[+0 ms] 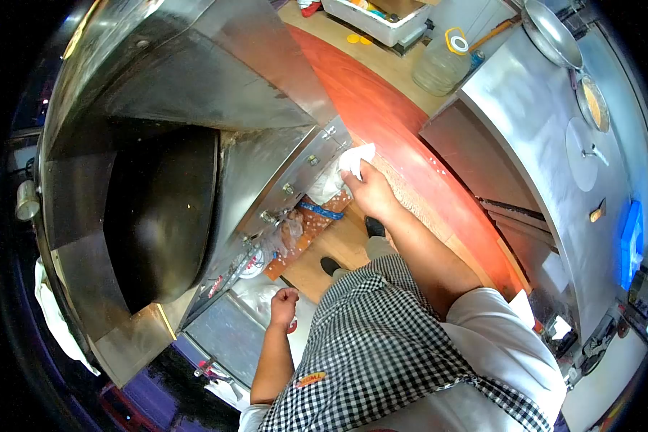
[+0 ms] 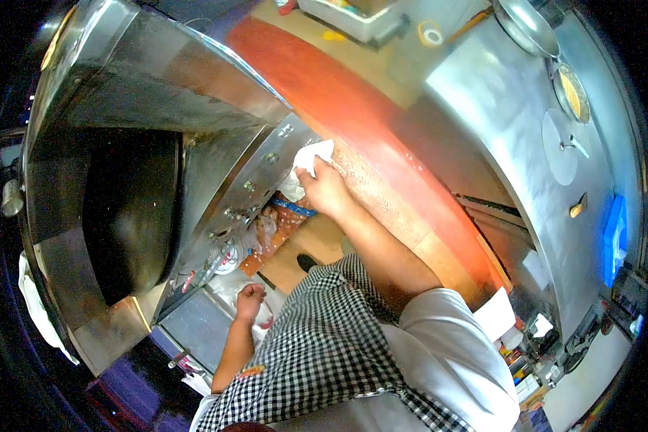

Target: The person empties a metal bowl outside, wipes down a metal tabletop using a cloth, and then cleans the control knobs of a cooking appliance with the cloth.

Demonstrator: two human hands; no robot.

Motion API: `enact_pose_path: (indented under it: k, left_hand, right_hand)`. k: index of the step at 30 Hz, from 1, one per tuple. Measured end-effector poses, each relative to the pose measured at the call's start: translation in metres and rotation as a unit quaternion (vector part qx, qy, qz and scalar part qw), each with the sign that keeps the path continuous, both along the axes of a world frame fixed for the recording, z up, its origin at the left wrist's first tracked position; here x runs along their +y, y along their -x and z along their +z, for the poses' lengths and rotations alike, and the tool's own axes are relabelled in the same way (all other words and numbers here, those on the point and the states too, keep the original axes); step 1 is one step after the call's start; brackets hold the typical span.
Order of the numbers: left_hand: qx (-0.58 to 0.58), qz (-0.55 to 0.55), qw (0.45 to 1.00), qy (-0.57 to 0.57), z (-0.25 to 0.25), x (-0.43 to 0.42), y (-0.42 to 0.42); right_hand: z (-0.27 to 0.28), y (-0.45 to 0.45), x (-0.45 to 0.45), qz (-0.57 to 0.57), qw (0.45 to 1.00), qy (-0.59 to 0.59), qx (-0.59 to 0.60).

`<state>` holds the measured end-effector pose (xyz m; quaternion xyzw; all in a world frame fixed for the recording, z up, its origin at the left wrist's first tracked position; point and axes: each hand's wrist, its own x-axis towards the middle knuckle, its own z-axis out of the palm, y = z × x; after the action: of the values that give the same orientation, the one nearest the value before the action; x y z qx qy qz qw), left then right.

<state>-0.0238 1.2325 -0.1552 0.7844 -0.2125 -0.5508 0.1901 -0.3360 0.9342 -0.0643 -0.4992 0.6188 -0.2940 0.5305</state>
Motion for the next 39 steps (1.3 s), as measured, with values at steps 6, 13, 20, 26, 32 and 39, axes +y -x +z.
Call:
enact_pose_path:
  k: [6,13,20,26,32,39]
  left_hand:
    - [0.002,0.032,0.999,-0.022,-0.004,0.020,-0.004]
    - [-0.013,0.031,0.999,-0.025,-0.008,0.038,-0.008]
    - [0.002,0.069,0.996,-0.055,-0.010,0.059,-0.001]
    - [0.030,0.086,0.995,-0.047,-0.025,0.097,-0.002]
    - [0.013,0.083,0.995,-0.060,-0.016,0.108,-0.021]
    - [0.013,0.101,0.994,-0.043,-0.043,0.149,-0.080]
  right_hand:
    - [-0.009,-0.038,0.018,0.032,0.999,0.015,-0.022]
    - [-0.043,-0.092,0.013,0.071,0.996,0.059,-0.009]
    - [-0.093,-0.121,0.011,0.039,0.998,0.035,0.024]
    - [-0.141,-0.149,0.023,0.032,0.995,-0.081,-0.040]
    - [-0.184,-0.190,0.053,0.026,0.993,-0.107,0.048]
    - [-0.242,-0.213,0.062,0.112,0.980,-0.160,0.039]
